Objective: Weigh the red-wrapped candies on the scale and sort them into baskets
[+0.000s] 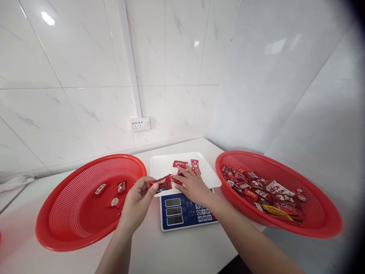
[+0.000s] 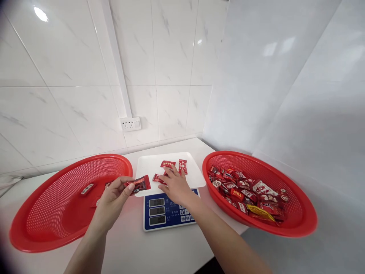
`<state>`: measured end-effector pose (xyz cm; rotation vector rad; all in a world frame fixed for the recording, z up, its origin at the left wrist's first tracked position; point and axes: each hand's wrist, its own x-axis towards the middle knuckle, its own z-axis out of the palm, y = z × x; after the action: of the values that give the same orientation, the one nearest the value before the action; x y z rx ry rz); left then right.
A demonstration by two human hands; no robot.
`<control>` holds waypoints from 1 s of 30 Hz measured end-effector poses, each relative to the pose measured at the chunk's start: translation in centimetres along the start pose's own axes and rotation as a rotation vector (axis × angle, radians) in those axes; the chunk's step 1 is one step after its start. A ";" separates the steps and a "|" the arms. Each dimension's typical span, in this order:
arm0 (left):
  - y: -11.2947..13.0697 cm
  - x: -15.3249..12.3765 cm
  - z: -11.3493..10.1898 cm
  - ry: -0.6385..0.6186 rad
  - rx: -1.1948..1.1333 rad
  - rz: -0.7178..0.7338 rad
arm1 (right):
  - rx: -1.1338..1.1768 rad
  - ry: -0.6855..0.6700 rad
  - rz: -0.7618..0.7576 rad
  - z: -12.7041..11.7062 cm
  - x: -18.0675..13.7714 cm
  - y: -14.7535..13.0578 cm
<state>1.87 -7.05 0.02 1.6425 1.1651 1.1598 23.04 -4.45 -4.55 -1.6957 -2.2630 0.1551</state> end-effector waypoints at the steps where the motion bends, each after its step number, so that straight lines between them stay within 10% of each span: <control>1: -0.1 0.0 0.0 0.001 0.002 -0.002 | -0.005 -0.003 -0.022 0.1 0.2 -0.2; 30: -0.1 0.0 -0.1 -0.027 0.011 -0.003 | 0.093 -0.064 0.082 -0.3 2.3 1.8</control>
<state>1.80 -7.03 -0.02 1.6591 1.1589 1.1280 24.20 -1.72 -4.36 -1.7589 -2.1951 0.3320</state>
